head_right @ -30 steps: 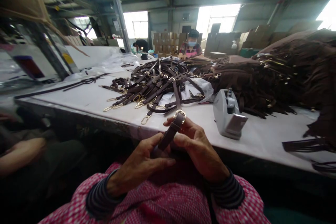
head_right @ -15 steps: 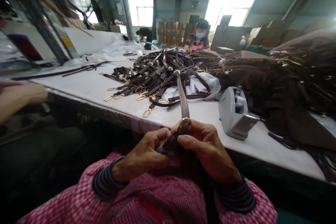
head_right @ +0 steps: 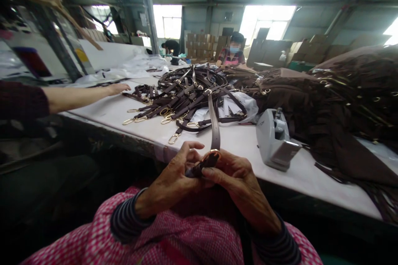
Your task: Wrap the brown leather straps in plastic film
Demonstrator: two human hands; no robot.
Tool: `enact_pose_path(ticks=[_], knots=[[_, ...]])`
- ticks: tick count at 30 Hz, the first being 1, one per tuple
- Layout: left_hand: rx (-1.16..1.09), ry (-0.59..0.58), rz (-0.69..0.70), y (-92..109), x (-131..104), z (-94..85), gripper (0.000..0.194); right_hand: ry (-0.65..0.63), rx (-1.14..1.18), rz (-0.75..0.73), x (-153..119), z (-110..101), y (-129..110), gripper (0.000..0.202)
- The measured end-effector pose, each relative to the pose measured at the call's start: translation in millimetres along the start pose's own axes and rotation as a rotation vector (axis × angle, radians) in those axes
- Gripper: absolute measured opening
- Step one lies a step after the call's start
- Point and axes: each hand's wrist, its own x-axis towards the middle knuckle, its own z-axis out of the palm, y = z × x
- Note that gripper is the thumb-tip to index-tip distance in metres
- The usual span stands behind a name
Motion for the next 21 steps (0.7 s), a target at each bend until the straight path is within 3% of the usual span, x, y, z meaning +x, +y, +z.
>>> enact_pose_path(ticks=[5,7,9,11,14,21], knots=[[0.110,-0.362,-0.060,16,-3,-11.6,0.060,0.023,-0.031,-0.080,-24,-8,-15,0.011],[0.057,-0.471,-0.132,16,-5,-15.2,0.058,0.042,-0.070,-0.119,-36,-10,-23,0.011],[0.040,-0.533,-0.177,12,-8,-17.1,0.044,0.050,-0.109,-0.141,-43,-10,-26,0.012],[0.036,-0.557,-0.175,5,-11,-17.3,0.032,0.008,-0.109,-0.135,-46,-8,-25,0.013],[-0.057,-0.580,-0.208,-7,-15,-16.1,0.030,-0.078,-0.081,-0.136,-44,-5,-17,0.012],[-0.254,-0.528,-0.371,-34,-19,-18.1,0.040,0.021,-0.170,-0.152,-44,-13,-18,0.009]])
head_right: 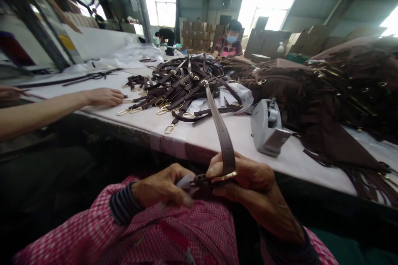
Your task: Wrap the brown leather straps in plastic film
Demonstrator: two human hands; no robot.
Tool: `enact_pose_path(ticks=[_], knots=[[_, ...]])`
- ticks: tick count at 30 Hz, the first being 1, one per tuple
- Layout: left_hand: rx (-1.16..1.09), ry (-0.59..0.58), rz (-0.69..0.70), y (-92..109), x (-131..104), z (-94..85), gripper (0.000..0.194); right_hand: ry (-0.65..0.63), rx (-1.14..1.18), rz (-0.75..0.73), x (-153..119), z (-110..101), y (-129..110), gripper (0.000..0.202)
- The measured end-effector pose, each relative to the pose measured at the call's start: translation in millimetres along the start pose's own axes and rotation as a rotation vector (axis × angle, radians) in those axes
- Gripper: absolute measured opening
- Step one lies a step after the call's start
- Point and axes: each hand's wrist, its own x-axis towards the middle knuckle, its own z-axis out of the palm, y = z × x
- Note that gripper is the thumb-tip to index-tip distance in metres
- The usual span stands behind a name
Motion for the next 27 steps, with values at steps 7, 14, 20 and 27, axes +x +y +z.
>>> enact_pose_path(ticks=[7,14,20,27], knots=[[-0.065,-0.147,-0.051,6,3,-7.0,0.036,-0.222,-0.010,0.023,16,-7,-2,0.015],[0.034,-0.064,0.051,14,6,0.7,0.033,-0.232,0.013,0.097,21,-2,6,0.012],[0.298,0.218,0.215,15,5,13.4,0.026,-0.072,0.094,0.200,19,10,14,0.019],[0.314,0.226,0.167,16,8,18.3,0.032,0.133,0.311,0.212,33,12,12,0.021]])
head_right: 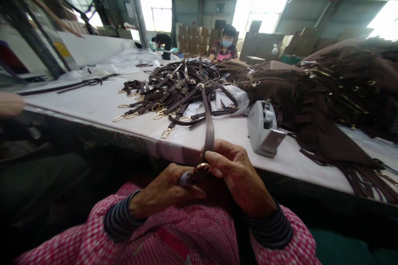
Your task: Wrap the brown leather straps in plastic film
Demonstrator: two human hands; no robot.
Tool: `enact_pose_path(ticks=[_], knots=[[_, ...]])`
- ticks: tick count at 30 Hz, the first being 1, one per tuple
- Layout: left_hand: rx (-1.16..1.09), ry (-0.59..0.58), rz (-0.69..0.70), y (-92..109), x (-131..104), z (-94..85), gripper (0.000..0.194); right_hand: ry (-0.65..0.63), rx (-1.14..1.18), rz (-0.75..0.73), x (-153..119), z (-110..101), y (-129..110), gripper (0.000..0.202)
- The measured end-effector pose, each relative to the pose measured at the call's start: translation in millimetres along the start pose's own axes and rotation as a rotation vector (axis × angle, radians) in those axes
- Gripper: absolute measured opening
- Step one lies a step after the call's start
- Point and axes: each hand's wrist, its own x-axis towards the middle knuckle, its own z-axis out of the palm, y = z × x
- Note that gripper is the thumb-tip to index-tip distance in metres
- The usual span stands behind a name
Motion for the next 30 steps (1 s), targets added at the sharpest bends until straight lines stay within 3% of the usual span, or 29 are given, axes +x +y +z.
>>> enact_pose_path(ticks=[4,10,17,22,24,28,30], knots=[[-0.131,-0.041,-0.039,3,-1,1.6,0.030,-0.004,0.094,0.041,0,5,-1,0.019],[-0.144,-0.187,0.003,4,1,0.0,0.036,-0.039,-0.061,-0.048,-7,-2,-1,0.013],[-0.116,-0.167,-0.002,11,6,-0.8,0.041,0.064,-0.111,-0.085,-2,-6,3,0.015],[-0.178,-0.196,0.069,13,5,-3.0,0.027,0.094,-0.193,-0.139,-2,-4,6,0.015],[-0.183,-0.141,0.057,11,6,-2.9,0.029,0.080,-0.216,-0.151,-2,-4,8,0.015],[-0.082,0.095,0.034,8,9,1.2,0.046,0.040,-0.208,-0.130,-5,-4,10,0.016],[-0.038,0.117,0.094,13,12,5.2,0.047,0.044,-0.205,-0.132,-7,-4,6,0.016]])
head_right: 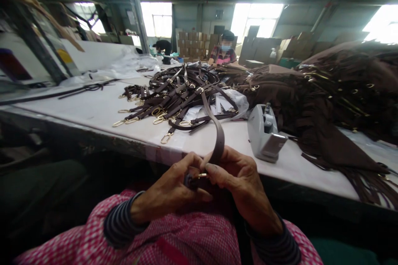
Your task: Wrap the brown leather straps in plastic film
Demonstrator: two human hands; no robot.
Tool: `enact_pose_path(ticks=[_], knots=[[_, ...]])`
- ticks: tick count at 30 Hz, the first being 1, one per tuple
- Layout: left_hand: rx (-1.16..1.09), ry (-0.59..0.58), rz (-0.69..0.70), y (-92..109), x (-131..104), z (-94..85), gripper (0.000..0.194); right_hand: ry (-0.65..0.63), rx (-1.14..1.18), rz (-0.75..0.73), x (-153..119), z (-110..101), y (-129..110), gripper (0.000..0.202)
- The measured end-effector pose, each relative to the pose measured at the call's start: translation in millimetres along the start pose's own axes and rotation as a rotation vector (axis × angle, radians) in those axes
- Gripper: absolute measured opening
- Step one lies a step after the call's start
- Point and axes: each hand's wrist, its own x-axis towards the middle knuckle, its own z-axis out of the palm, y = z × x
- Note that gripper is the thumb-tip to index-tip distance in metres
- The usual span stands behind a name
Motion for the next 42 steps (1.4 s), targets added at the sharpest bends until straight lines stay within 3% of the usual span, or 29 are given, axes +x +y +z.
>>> enact_pose_path(ticks=[5,8,12,14,16,19,21,25,27,31,34,39,42], knots=[[0.091,-0.044,0.196,31,5,11.7,0.043,0.013,0.026,-0.074,-6,-1,-34,0.015],[0.124,-0.063,0.297,60,6,15.5,0.046,0.034,-0.016,-0.236,-8,3,-67,0.012],[0.010,-0.149,0.306,101,9,15.7,0.055,0.107,-0.058,-0.467,1,12,-105,0.012],[-0.043,-0.170,0.296,114,11,11.8,0.051,0.116,-0.039,-0.489,12,14,-110,0.010],[0.002,-0.114,0.315,119,14,4.6,0.038,0.147,-0.005,-0.496,21,13,-101,0.007],[0.034,0.031,0.366,114,15,-8.6,0.030,0.196,-0.011,-0.485,27,10,-70,0.007],[-0.013,0.093,0.381,107,15,-14.8,0.032,0.121,-0.032,-0.385,26,9,-49,0.016],[-0.069,0.092,0.341,93,15,-14.4,0.033,-0.172,0.017,-0.146,24,23,-21,0.039],[-0.101,0.104,0.322,87,16,-10.8,0.032,-0.262,0.076,-0.066,24,36,-8,0.037],[-0.227,0.125,0.293,72,20,-10.4,0.033,-0.304,0.081,0.079,24,54,34,0.026],[-0.238,0.093,0.264,60,23,-16.5,0.033,-0.302,0.025,0.137,18,50,60,0.031],[-0.297,0.048,0.207,37,27,-22.5,0.031,-0.569,0.064,0.273,5,32,64,0.039],[-0.356,0.077,0.169,25,27,-20.4,0.032,-0.598,0.078,0.257,4,23,54,0.038]])
